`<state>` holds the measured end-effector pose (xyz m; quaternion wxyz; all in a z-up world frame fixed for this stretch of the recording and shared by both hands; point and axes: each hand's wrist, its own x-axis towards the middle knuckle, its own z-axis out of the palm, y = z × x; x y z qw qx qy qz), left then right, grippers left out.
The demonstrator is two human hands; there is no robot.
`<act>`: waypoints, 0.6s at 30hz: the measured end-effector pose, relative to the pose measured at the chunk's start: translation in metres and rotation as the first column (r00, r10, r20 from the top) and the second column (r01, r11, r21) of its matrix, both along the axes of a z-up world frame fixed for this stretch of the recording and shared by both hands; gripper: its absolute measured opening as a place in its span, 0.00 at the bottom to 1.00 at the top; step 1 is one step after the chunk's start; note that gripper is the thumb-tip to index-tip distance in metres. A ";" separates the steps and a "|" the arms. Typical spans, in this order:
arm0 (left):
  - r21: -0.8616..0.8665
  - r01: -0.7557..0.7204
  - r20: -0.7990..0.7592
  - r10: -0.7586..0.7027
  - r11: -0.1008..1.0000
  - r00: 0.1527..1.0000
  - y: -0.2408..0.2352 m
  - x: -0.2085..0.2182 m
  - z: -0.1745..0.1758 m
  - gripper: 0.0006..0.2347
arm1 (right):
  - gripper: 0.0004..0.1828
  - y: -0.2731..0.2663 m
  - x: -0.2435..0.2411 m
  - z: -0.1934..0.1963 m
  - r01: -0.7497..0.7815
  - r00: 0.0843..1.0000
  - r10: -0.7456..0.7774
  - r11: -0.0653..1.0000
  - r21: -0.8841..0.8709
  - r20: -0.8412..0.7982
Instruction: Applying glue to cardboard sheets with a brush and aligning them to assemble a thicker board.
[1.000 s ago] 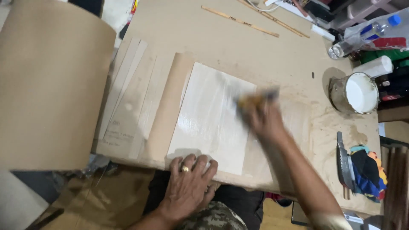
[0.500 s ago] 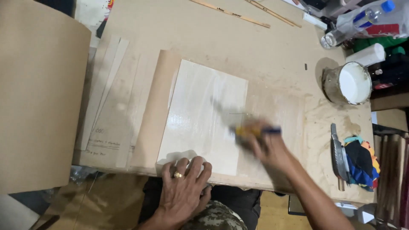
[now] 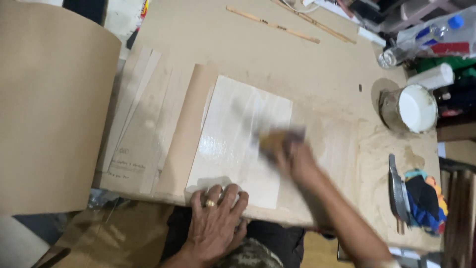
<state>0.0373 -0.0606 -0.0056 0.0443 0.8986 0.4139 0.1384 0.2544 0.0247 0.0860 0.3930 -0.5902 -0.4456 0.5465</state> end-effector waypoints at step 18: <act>-0.041 -0.012 0.040 0.014 0.999 0.999 0.001 0.001 0.004 0.25 | 0.10 0.068 0.009 -0.013 -0.222 0.681 -0.342 0.746 0.628 0.647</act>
